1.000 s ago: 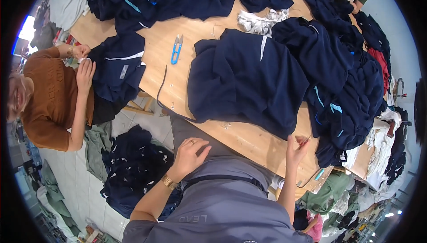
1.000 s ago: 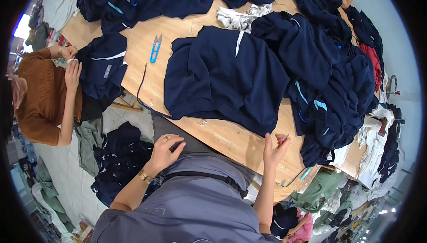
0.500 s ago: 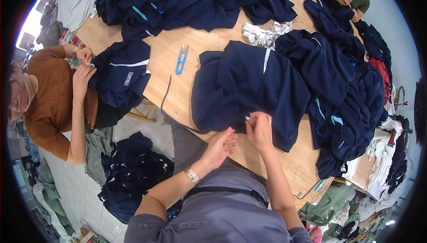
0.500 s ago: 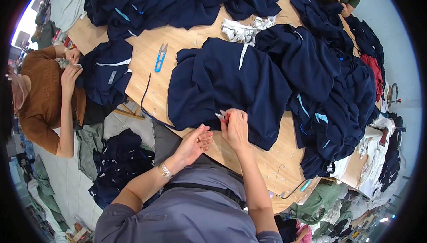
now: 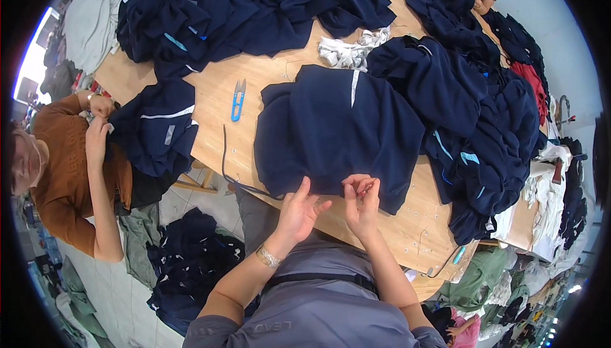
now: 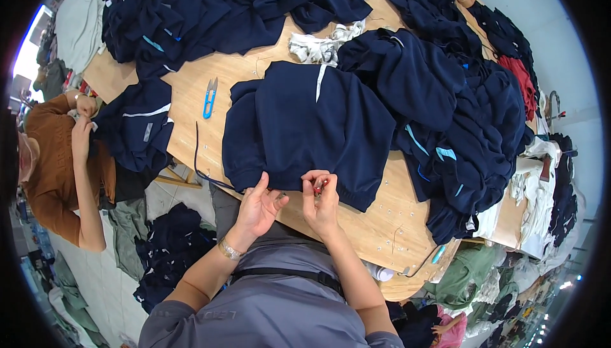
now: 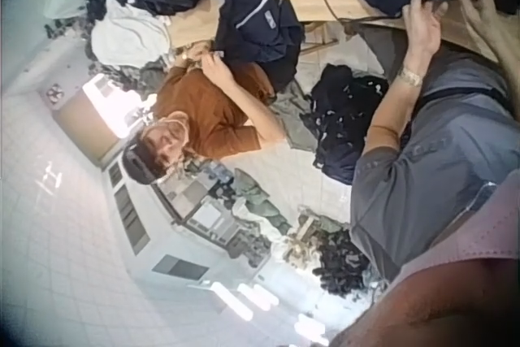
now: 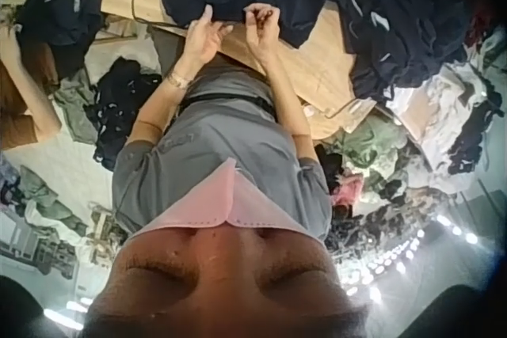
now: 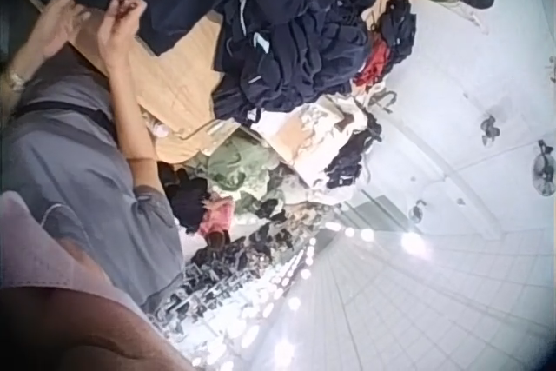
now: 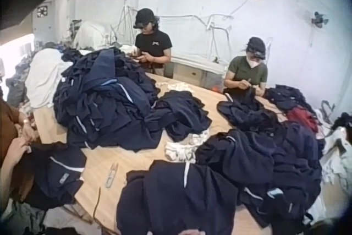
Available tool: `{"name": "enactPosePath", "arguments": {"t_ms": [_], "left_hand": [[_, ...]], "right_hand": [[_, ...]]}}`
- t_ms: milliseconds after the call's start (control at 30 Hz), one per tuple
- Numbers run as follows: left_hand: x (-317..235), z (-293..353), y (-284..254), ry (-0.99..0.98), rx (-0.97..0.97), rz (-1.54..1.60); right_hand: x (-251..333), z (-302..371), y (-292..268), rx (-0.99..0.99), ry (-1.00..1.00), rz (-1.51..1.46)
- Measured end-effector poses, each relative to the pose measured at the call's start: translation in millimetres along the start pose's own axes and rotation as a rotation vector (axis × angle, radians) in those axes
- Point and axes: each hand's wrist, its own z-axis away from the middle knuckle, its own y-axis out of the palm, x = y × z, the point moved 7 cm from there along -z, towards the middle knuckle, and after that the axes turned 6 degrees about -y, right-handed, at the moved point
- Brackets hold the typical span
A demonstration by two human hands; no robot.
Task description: Trim loose threads from navy blue jackets using a small pair of snips.
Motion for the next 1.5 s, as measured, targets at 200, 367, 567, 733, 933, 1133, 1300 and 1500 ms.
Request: {"name": "enactPosePath", "arguments": {"t_ms": [200,367,567,733,933,1133,1300,1500], "left_hand": [[-0.4,1.0,1.5,0.121,0.079,-0.084],[-3.4,-0.2,5.5,0.127,0.084,-0.072],[-8.4,3.8,21.1,0.112,0.056,-0.024],[-8.3,3.3,21.0,0.105,0.03,-0.072],[-13.1,-4.1,8.7,0.448,-0.076,-1.112],[-25.3,5.6,19.4,0.605,-0.079,-1.367],[-22.6,-0.4,18.3,0.023,-0.02,0.024],[-21.5,7.0,89.7,-0.127,0.351,-0.12]], "right_hand": [[23.6,-19.1,9.1,0.144,-0.076,0.141],[15.4,-20.5,5.0,0.186,0.246,-0.268],[43.8,-18.3,-1.7,0.514,0.291,-0.574],[18.0,-21.8,-10.0,0.377,0.343,-0.368],[2.5,-24.0,-1.2,0.251,0.352,-0.113],[-14.5,-22.3,12.0,0.308,0.243,-0.097],[-5.5,-26.5,-7.2,0.141,0.385,-0.442],[23.0,-39.2,-44.0,-0.026,0.399,-0.647]]}}
